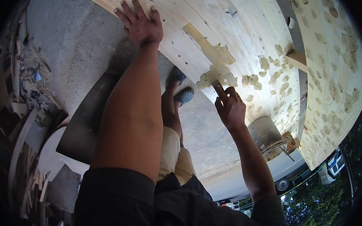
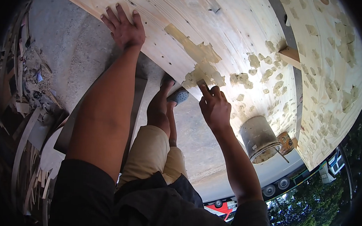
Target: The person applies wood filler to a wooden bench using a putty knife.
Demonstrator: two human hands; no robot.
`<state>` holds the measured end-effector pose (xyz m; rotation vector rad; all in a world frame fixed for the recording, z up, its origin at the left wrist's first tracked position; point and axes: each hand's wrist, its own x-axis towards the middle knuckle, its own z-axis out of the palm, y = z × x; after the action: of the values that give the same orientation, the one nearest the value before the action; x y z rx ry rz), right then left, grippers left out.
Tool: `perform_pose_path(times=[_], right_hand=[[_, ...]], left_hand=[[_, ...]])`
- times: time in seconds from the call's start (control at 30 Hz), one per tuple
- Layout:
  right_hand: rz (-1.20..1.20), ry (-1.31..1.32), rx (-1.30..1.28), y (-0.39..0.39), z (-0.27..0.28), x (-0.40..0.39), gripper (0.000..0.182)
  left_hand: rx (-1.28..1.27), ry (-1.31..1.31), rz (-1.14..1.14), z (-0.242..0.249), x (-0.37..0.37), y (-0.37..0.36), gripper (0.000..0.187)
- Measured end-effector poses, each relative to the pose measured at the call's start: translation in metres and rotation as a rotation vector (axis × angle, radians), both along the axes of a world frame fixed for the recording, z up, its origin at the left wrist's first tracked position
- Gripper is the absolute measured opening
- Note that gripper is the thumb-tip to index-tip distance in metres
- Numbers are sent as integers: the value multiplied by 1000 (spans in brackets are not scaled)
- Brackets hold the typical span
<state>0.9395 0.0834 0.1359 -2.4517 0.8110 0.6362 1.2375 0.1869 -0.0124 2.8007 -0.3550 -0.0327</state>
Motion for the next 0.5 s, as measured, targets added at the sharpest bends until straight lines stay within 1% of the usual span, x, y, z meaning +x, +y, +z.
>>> perform_pose_path(times=[0.1, 0.2, 0.27, 0.37, 0.4, 0.47, 0.5], right_hand=[[19, -209, -35, 15, -17, 26, 38], [34, -196, -6, 24, -36, -4, 38], [33, -176, -3, 28, -29, -28, 38], [-5, 76, 4, 27, -13, -42, 39], [-6, 75, 2, 23, -9, -36, 39], [-107, -9, -18, 13, -2, -14, 39], [-112, -45, -60, 8, -3, -3, 39]], left_hand=[[-9, -13, -7, -1, 0, 0, 72], [-2, -6, 11, 1, -1, -1, 72], [7, 1, 16, 2, 0, -1, 72], [16, -6, 14, 1, 0, -1, 72], [24, -18, 5, 1, 0, 0, 72], [22, -8, 10, 2, -1, -1, 72], [21, 1, 18, 3, -1, -2, 72]])
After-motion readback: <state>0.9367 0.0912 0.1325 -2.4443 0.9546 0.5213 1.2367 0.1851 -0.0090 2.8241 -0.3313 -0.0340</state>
